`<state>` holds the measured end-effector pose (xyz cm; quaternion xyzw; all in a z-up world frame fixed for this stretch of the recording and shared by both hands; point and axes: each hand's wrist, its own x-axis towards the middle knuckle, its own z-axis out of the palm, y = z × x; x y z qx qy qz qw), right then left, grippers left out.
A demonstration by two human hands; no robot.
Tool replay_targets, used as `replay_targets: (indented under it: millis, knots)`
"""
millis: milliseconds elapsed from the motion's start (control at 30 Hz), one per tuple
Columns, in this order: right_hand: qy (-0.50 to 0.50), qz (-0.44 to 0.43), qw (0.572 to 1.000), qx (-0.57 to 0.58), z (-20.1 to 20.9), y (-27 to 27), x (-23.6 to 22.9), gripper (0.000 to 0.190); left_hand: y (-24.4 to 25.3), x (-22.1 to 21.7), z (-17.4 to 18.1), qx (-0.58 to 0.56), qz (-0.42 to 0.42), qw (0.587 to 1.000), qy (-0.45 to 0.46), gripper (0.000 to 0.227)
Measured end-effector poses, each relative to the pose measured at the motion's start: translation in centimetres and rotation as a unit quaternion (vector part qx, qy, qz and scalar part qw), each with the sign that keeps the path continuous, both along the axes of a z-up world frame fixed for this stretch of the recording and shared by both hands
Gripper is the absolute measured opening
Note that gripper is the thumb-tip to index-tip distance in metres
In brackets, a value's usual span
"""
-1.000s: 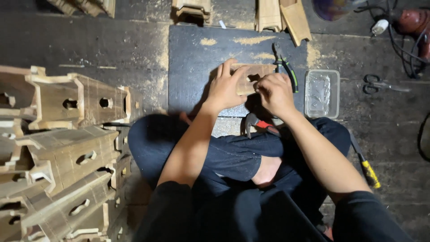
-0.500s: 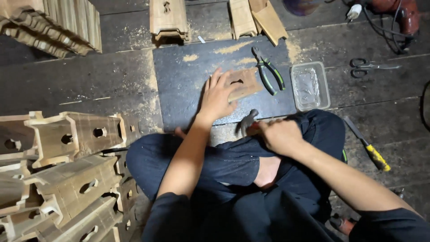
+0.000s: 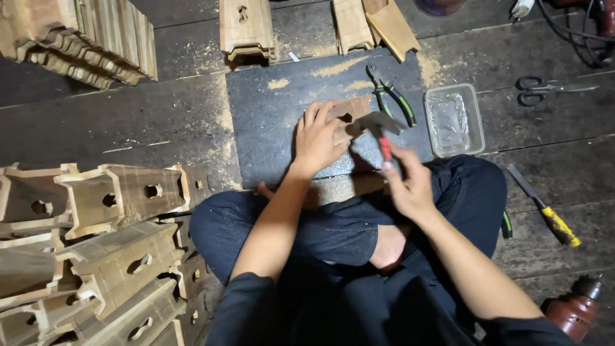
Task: Assembling small wooden boxes or birdhouses using hand tools like a hammer and pliers on a workshop floor.
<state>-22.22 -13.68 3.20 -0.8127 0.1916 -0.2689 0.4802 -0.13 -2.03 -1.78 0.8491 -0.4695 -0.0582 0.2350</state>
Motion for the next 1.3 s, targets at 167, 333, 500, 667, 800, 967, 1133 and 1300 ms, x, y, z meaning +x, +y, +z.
replay_targets:
  millis: [167,333,500,667,800,967,1133,1300]
  knots:
    - [0.036,0.002,0.999,0.009,0.3,-0.8,0.5,0.034,-0.3,0.0,0.0,0.01,0.001,1.0,0.003,0.042]
    - [-0.15,-0.021,0.986,0.066,-0.8,0.5,-0.1,0.041,-0.1,0.1,-0.8,0.022,0.005,1.0,0.003,0.042]
    - [0.015,-0.018,0.999,0.048,-1.5,0.2,0.3,0.032,0.0,0.0,0.2,0.009,-0.004,1.0,-0.004,0.04]
    - [-0.109,-0.047,0.993,-0.028,1.6,0.8,0.6,0.033,0.0,0.1,0.3,0.015,-0.004,1.0,-0.005,0.037]
    - [0.08,-0.015,0.996,0.04,-1.4,-0.5,-0.2,0.032,0.1,-0.3,-0.1,0.032,0.003,0.999,-0.004,0.044]
    - [-0.061,-0.084,0.994,-0.02,0.8,0.0,-0.5,0.029,-0.1,-0.4,-0.1,0.038,0.013,0.999,0.006,0.04]
    - [0.032,-0.016,0.999,-0.006,-3.0,0.0,0.4,0.031,-0.6,0.6,-0.6,0.034,0.017,0.999,-0.021,0.039]
    - [-0.058,-0.096,0.991,-0.075,-3.1,0.4,-1.3,0.026,-0.2,0.0,-1.2,0.008,0.01,1.0,-0.028,0.045]
